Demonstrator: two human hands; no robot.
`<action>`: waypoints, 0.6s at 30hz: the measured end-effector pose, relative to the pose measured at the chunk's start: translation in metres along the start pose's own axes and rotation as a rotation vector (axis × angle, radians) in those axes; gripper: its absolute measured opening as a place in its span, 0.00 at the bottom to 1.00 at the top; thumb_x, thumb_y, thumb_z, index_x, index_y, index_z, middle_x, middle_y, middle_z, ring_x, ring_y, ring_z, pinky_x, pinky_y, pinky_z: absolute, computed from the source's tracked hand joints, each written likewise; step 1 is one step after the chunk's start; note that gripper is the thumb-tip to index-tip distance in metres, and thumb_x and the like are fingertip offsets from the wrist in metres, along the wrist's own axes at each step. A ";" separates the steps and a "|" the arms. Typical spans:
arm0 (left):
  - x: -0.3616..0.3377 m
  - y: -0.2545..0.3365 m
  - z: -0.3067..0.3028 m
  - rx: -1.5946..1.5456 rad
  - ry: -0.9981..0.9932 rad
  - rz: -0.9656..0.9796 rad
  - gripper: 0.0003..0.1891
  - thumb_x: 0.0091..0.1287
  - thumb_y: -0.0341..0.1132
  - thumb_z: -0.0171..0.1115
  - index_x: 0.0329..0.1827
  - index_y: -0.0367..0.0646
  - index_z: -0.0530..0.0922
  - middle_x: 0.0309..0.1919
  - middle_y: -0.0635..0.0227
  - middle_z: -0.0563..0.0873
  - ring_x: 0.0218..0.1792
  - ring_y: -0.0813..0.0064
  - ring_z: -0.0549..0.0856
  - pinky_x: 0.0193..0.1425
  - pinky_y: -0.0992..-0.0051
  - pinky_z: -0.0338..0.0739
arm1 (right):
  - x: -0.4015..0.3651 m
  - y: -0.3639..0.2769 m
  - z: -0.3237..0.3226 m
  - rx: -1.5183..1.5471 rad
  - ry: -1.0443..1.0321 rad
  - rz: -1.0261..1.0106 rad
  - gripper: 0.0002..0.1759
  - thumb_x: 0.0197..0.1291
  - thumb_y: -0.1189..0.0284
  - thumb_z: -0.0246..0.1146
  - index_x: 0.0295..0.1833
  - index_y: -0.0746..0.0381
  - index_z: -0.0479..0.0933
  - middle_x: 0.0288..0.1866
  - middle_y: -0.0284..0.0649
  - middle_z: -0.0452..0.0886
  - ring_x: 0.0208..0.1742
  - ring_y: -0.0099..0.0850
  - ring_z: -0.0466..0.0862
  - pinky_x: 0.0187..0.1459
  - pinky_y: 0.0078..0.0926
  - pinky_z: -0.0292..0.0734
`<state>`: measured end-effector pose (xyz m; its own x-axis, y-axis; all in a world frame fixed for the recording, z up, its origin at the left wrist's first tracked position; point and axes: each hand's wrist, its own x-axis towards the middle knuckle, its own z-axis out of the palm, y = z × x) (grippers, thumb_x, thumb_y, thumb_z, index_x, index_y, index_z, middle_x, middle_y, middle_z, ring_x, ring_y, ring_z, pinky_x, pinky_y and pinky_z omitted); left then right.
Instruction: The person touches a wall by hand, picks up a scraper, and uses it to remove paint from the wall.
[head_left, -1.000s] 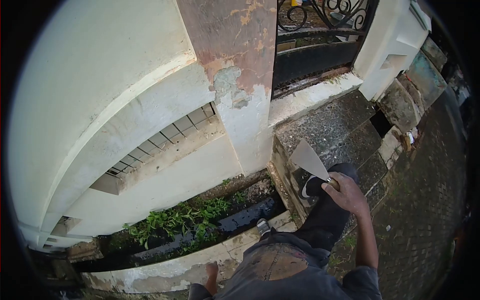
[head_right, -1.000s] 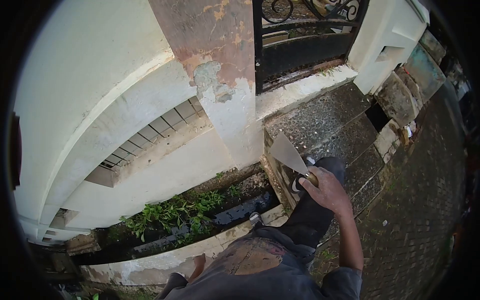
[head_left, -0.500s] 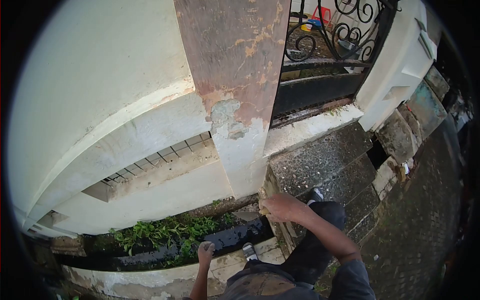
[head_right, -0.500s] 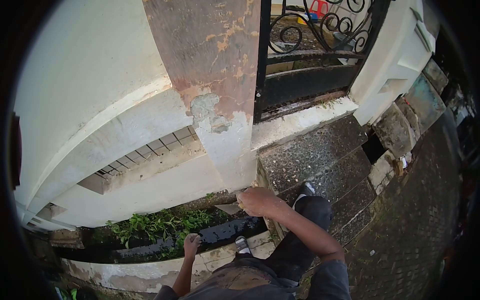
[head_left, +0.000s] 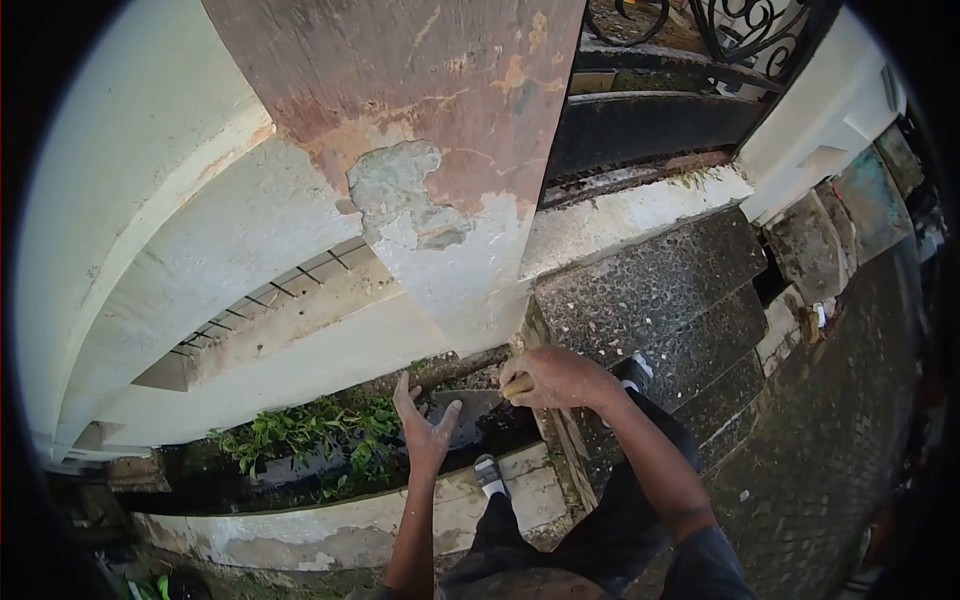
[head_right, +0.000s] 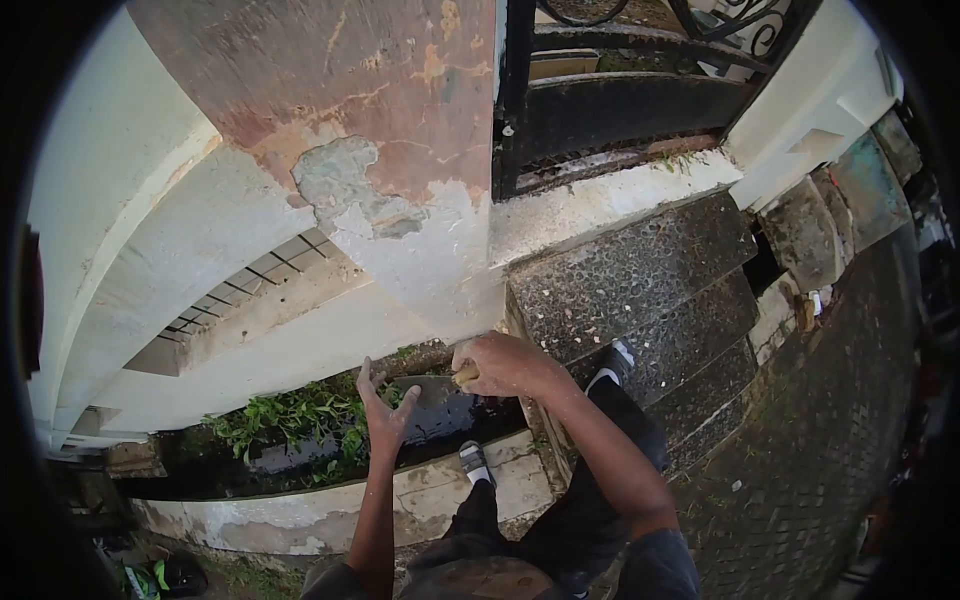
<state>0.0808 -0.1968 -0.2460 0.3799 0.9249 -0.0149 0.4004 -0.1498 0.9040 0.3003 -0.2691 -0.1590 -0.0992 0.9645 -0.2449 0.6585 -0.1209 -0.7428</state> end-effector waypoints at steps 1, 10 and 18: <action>0.003 -0.004 0.009 -0.180 -0.023 -0.102 0.39 0.52 0.34 0.67 0.64 0.37 0.54 0.58 0.52 0.62 0.57 0.60 0.68 0.57 0.64 0.67 | 0.002 0.007 -0.005 0.026 0.002 0.033 0.16 0.46 0.68 0.64 0.41 0.64 0.76 0.36 0.47 0.80 0.39 0.42 0.80 0.41 0.32 0.74; 0.051 -0.020 0.084 -1.084 -0.179 -0.560 0.12 0.60 0.33 0.59 0.46 0.43 0.71 0.34 0.71 0.81 0.35 0.80 0.81 0.42 0.79 0.76 | 0.003 0.045 -0.013 0.256 0.261 0.175 0.15 0.47 0.70 0.65 0.41 0.66 0.76 0.34 0.47 0.80 0.36 0.40 0.81 0.40 0.32 0.75; 0.062 -0.003 0.113 -1.062 -0.155 -0.583 0.09 0.65 0.38 0.53 0.42 0.44 0.75 0.28 0.73 0.81 0.30 0.82 0.81 0.34 0.81 0.75 | -0.006 0.077 -0.033 0.002 0.050 0.298 0.16 0.53 0.63 0.59 0.41 0.63 0.75 0.30 0.49 0.78 0.34 0.45 0.79 0.37 0.38 0.73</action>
<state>0.1972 -0.1782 -0.2975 0.4959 0.6958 -0.5196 -0.3087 0.7005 0.6435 0.3760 -0.2761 -0.1939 0.1348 0.8968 -0.4214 0.6518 -0.4006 -0.6439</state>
